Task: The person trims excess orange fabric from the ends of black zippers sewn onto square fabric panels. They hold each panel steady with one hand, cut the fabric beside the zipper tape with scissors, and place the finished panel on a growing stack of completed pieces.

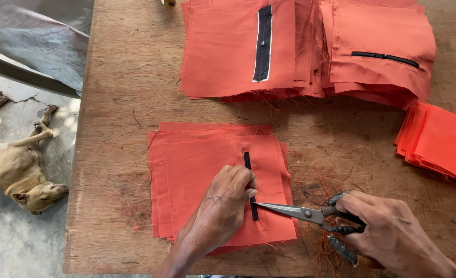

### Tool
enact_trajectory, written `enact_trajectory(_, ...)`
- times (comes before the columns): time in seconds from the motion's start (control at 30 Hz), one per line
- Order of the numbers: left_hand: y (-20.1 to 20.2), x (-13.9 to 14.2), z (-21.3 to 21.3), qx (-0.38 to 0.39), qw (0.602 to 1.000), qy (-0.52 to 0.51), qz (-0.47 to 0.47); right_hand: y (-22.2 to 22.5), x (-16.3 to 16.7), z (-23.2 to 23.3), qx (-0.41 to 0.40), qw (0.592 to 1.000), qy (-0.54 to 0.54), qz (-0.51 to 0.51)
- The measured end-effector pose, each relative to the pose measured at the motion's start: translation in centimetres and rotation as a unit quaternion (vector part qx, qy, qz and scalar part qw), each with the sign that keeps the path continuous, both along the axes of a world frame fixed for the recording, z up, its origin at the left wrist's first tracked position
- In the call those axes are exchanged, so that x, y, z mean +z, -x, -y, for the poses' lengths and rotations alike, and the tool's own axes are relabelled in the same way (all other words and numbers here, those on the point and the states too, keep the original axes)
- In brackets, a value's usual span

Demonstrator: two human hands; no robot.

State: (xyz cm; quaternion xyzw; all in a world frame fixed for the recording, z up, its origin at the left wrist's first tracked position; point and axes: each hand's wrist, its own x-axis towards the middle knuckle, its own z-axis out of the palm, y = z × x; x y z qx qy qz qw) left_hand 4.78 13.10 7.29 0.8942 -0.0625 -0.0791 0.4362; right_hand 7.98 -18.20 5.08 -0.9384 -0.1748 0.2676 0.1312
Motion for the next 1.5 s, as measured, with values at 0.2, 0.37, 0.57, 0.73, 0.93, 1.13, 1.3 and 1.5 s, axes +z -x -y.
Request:
enact_trajectory(0.2, 0.9, 0.1, 0.5, 0.007, 0.996, 0.060, 0.067, -0.3, 0.4, 2.7, -0.076, 0.997, 0.017, 0.003)
enact_trajectory(0.37, 1.0, -0.3, 1.1, 0.045, 0.998, 0.022, 0.037, -0.2, 0.4, 3.2, -0.073, 0.996, 0.045, -0.011)
enact_trajectory(0.57, 3.5, -0.4, 1.5, 0.016, 0.971, -0.148, 0.188, 0.1, 0.1, 2.2, -0.043, 0.999, -0.013, 0.013)
enact_trajectory(0.73, 2.6, -1.4, 0.1, 0.023, 0.980, -0.194, 0.042, -0.6, 0.3, 0.4, -0.015, 0.999, -0.005, 0.040)
enact_trajectory(0.93, 1.1, -0.4, -3.3, 0.006, 0.978, -0.132, 0.161, -1.6, 0.5, -2.5, 0.003, 0.998, 0.024, 0.064)
enact_trajectory(1.13, -1.4, -0.9, -2.8, -0.087, 0.973, -0.104, 0.187, -1.7, 1.0, -2.6, 0.035, 0.988, -0.057, 0.139)
enact_trajectory(1.3, -2.7, -1.2, -2.6, -0.102, 0.980, -0.113, 0.132, -2.2, 1.5, -3.0, 0.005, 0.996, 0.074, 0.056)
enact_trajectory(1.5, -2.6, -0.9, -2.6, -0.085, 0.985, -0.079, 0.126, -2.7, 2.4, -3.7, -0.010, 0.996, 0.086, 0.000)
